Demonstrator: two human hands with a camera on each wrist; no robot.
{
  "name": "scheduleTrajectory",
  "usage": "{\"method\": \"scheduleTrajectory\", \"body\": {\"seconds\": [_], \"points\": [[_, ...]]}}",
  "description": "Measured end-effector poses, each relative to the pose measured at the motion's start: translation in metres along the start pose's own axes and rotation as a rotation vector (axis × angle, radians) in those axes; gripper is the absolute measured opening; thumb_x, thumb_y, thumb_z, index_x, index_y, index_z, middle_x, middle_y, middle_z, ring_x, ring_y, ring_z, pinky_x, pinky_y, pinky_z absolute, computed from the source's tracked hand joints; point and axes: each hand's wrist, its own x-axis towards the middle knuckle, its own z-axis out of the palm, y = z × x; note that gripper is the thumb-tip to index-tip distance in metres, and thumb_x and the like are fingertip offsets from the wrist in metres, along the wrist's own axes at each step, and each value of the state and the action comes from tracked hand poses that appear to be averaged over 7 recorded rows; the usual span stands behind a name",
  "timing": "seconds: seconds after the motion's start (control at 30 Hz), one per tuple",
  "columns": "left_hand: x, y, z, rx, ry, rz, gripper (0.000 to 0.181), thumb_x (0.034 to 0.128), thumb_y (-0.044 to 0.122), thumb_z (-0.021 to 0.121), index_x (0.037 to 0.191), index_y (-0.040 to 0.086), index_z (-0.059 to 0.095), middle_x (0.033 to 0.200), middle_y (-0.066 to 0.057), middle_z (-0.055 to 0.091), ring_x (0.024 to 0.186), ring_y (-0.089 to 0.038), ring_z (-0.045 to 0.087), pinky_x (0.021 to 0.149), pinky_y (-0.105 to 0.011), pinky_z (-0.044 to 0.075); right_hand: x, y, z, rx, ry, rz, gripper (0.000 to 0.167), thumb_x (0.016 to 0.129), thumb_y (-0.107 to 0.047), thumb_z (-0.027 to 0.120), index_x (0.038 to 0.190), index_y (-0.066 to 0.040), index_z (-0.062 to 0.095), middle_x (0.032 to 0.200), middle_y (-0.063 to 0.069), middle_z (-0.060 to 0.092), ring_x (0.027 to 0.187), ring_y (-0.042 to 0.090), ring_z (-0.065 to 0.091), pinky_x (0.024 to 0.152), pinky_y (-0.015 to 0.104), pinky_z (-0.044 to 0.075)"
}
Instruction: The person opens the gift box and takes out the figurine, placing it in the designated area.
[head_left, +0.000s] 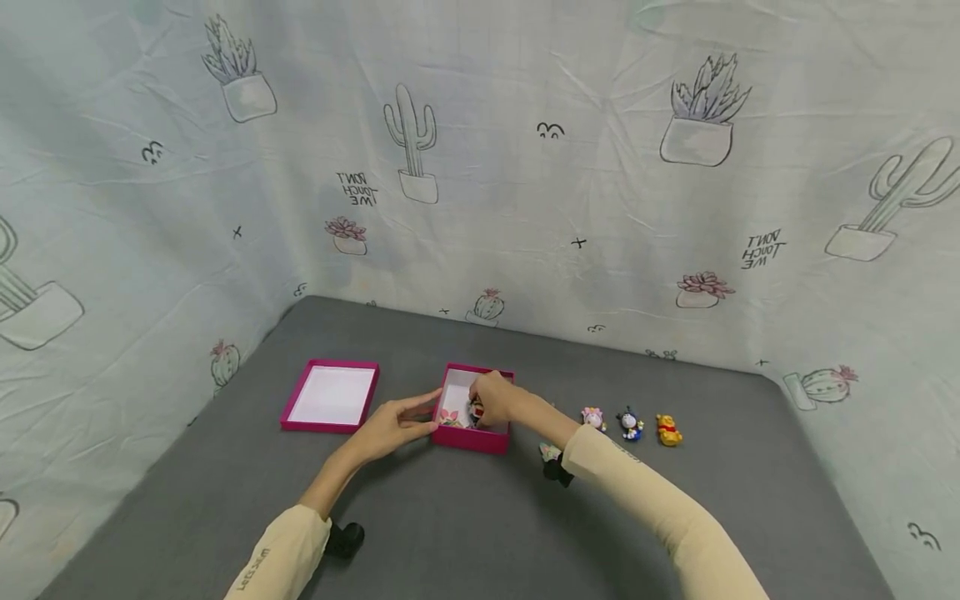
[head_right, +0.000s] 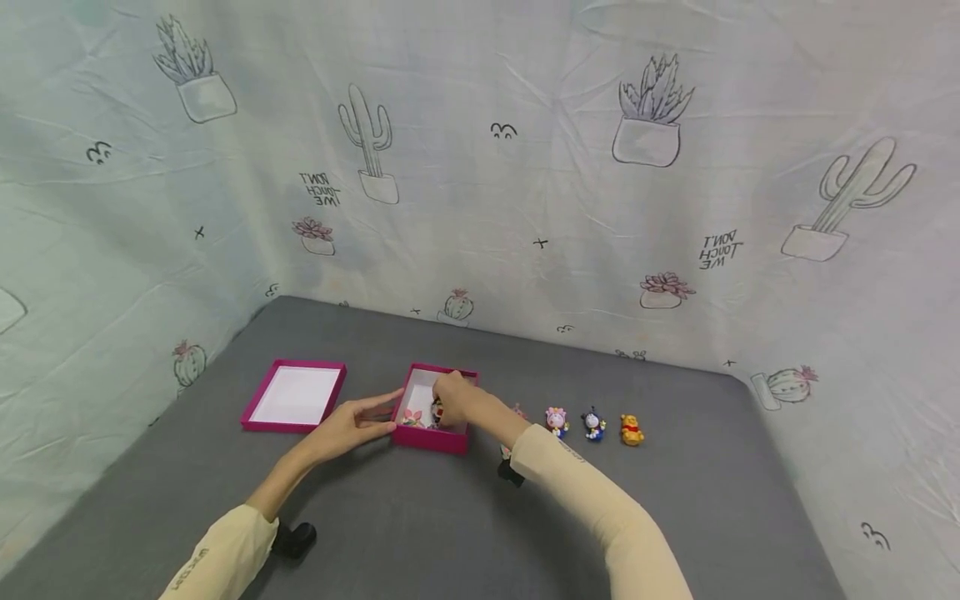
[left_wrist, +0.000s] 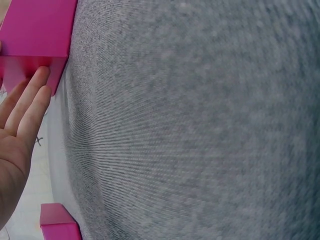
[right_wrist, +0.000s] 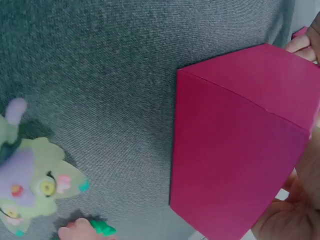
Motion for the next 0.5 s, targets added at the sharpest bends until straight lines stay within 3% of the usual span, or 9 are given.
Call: {"method": "scheduleTrajectory", "body": {"seconds": [0.13, 0.37, 0.5], "points": [[0.002, 0.001, 0.003, 0.011, -0.009, 0.005, 0.062, 0.0905, 0.022, 0.068, 0.145, 0.009, 0.043, 0.143, -0.021, 0.044, 0.123, -0.034, 0.051, 0.093, -0.039, 0.049, -0.007, 0.007, 0.000, 0.051, 0.128, -0.028, 0.037, 0.069, -0.020, 0.088, 0.092, 0.003, 0.071, 0.083, 0.010, 0.068, 0.071, 0.018, 0.057, 0.060, 0.026, 0.049], [0.003, 0.000, 0.003, 0.005, -0.001, 0.028, 0.062, 0.0905, 0.021, 0.068, 0.145, 0.006, 0.043, 0.144, -0.020, 0.042, 0.125, -0.035, 0.049, 0.091, -0.036, 0.050, -0.022, 0.017, 0.004, 0.196, 0.353, -0.066, 0.052, 0.068, -0.020, 0.088, 0.108, 0.006, 0.068, 0.105, 0.014, 0.065, 0.097, 0.027, 0.060, 0.084, 0.040, 0.052], [0.000, -0.002, 0.002, 0.004, 0.008, 0.033, 0.062, 0.0910, 0.022, 0.067, 0.145, 0.006, 0.042, 0.146, -0.020, 0.041, 0.127, -0.036, 0.047, 0.091, -0.034, 0.050, -0.035, 0.015, 0.006, 0.373, 0.415, -0.099, 0.052, 0.069, -0.013, 0.087, 0.111, 0.007, 0.065, 0.110, 0.015, 0.060, 0.102, 0.027, 0.059, 0.090, 0.033, 0.051]]}}
